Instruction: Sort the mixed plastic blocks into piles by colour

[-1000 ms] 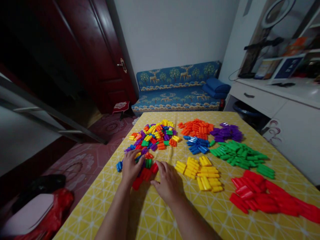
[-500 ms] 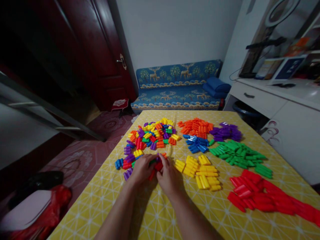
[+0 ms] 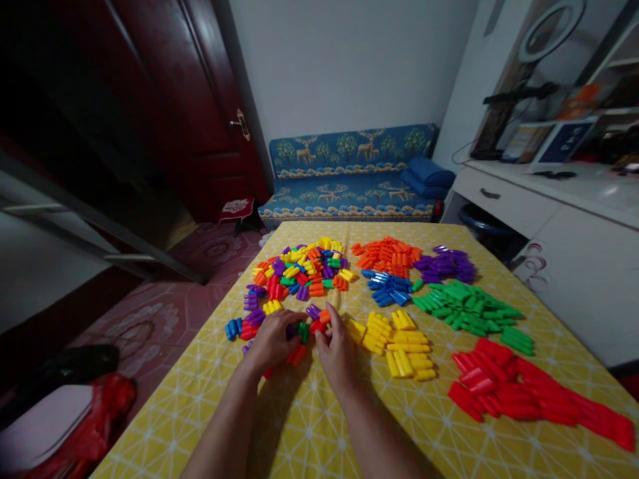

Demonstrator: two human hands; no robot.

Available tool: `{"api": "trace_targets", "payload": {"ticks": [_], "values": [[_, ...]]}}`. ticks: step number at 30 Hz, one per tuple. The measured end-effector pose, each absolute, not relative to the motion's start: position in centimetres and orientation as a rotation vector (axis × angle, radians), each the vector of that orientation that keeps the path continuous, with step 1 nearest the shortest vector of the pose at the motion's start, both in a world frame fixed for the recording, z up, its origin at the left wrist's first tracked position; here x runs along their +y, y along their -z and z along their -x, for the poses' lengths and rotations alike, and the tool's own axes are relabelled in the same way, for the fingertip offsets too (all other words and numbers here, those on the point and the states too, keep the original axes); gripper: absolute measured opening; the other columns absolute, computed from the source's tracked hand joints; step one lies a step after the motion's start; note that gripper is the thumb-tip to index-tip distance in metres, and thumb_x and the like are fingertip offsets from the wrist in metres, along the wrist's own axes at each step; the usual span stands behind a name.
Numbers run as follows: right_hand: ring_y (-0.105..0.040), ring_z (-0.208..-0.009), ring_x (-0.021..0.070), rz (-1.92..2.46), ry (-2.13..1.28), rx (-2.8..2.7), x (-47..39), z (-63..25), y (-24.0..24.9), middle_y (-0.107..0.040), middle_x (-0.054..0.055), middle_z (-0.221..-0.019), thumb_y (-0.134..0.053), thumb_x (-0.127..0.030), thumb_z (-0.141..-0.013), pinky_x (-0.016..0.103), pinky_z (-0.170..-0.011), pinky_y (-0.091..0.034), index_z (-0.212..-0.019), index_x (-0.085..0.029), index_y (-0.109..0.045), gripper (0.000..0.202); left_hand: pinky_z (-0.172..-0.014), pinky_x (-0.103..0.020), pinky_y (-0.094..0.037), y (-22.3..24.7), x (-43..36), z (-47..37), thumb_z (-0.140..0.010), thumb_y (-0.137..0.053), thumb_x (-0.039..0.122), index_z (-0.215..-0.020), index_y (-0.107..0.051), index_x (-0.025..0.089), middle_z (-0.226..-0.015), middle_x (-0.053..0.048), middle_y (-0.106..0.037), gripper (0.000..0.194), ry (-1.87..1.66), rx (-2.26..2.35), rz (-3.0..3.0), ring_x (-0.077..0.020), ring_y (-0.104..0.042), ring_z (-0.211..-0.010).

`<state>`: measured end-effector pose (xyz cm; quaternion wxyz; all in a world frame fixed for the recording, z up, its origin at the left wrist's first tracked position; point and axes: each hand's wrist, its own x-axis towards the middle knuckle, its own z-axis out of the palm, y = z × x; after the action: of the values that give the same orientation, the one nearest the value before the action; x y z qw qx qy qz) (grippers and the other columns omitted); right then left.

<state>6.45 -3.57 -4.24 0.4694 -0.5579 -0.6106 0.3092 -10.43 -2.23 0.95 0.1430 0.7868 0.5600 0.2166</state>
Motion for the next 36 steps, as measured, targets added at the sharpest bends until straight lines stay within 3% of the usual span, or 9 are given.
{"api": "trace_targets", "payload": {"ticks": [5,8,11,14,17,20,25,31,36], "values": [[-0.065,-0.089,0.0178,1.306,-0.713,-1.519,-3.6,-6.4,4.4,-0.063,0.01,-0.111,-0.048,-0.018,-0.083,0.03,-0.07,-0.056,-0.144,-0.022,-0.037,0.062,-0.08,-0.032,-0.047,-0.4,-2.1,9.4,-0.066,-0.057,0.01,-0.101,-0.072,0.023,-0.093,-0.005,-0.071,0.039,-0.721,1.669,-2.225,-0.0213,-0.064,-0.087],[-0.063,-0.106,0.0201,1.265,-0.677,-1.554,-3.9,-6.5,4.1,-0.042,0.012,-0.146,-0.05,-0.016,-0.082,0.032,-0.075,-0.058,-0.146,-0.027,-0.034,0.067,-0.071,-0.028,-0.047,-0.3,-2.1,9.2,-0.065,-0.056,0.008,-0.092,-0.072,0.022,-0.088,-0.004,-0.069,0.034,-0.869,1.756,-2.121,-0.0188,-0.063,-0.079],[-0.06,-0.115,0.0224,1.295,-0.664,-1.634,-4.4,-6.6,3.3,-0.03,0.009,-0.155,-0.051,-0.016,-0.082,0.036,-0.083,-0.057,-0.147,-0.032,-0.032,0.07,-0.072,-0.028,-0.048,-0.4,-2.0,9.2,-0.066,-0.055,0.007,-0.087,-0.07,0.019,-0.09,-0.005,-0.068,0.029,-1.117,1.791,-1.992,-0.0181,-0.063,-0.081],[-0.048,-0.13,0.0233,1.267,-0.622,-1.653,-4.6,-6.5,2.7,-0.029,0.008,-0.155,-0.048,-0.014,-0.082,0.039,-0.095,-0.053,-0.144,-0.028,-0.038,0.064,-0.076,-0.028,-0.05,-0.7,-2.0,9.0,-0.067,-0.056,0.008,-0.084,-0.068,0.017,-0.087,-0.004,-0.068,0.022,-1.378,1.689,-1.871,-0.0176,-0.063,-0.083],[-0.041,-0.136,0.0217,1.186,-0.511,-1.614,-4.4,-6.3,2.8,-0.043,0.01,-0.146,-0.046,-0.014,-0.084,0.042,-0.106,-0.045,-0.137,-0.024,-0.046,0.053,-0.073,-0.027,-0.051,-0.9,-2.1,8.2,-0.067,-0.058,0.011,-0.082,-0.067,0.016,-0.082,-0.003,-0.068,0.018,-1.452,1.465,-1.703,-0.0158,-0.063,-0.078],[-0.054,-0.123,0.0213,1.148,-0.461,-1.529,-4.3,-6.3,3.3,-0.059,0.011,-0.128,-0.045,-0.018,-0.089,0.041,-0.101,-0.048,-0.132,-0.022,-0.05,0.044,-0.067,-0.024,-0.051,-0.9,-2.6,6.4,-0.067,-0.065,0.017,-0.082,-0.067,0.014,-0.077,-0.003,-0.068,0.016,-1.348,1.229,-1.496,-0.0144,-0.063,-0.07],[-0.061,-0.111,0.0204,1.148,-0.573,-1.408,-4.9,-6.6,3.1,-0.064,0.011,-0.118,-0.041,-0.023,-0.094,0.039,-0.093,-0.052,-0.129,-0.022,-0.052,0.037,-0.065,-0.025,-0.052,-0.1,-4.1,2.5,-0.074,-0.065,0.024,-0.092,-0.065,0.014,-0.074,-0.004,-0.068,0.021,-1.386,1.132,-1.185,-0.0147,-0.064,-0.067],[-0.065,-0.095,0.0225,1.236,-0.533,-1.168,-3.9,-9.4,1.4,-0.068,0.011,-0.104,-0.055,-0.035,-0.087,0.04,-0.085,-0.053,-0.123,-0.02,-0.058,0.039,-0.08,-0.03,-0.051,1.5,-5.3,1.0,-0.089,-0.053,0.028,-0.115,-0.06,0.018,-0.108,-0.01,-0.067,0.028,-1.482,1.195,-1.389,-0.0172,-0.064,-0.089],[-0.064,-0.083,0.0188,1.203,-0.486,-0.669,-0.8,-16.1,0.9,-0.066,0.006,-0.096,-0.061,-0.036,-0.078,0.04,-0.084,-0.052,-0.128,-0.017,-0.053,0.054,-0.074,-0.029,-0.05,1.8,-4.7,1.3,-0.089,-0.051,0.026,-0.098,-0.066,0.017,-0.094,-0.007,-0.069,0.02,-1.392,1.29,-1.578,-0.0167,-0.063,-0.081]]}}
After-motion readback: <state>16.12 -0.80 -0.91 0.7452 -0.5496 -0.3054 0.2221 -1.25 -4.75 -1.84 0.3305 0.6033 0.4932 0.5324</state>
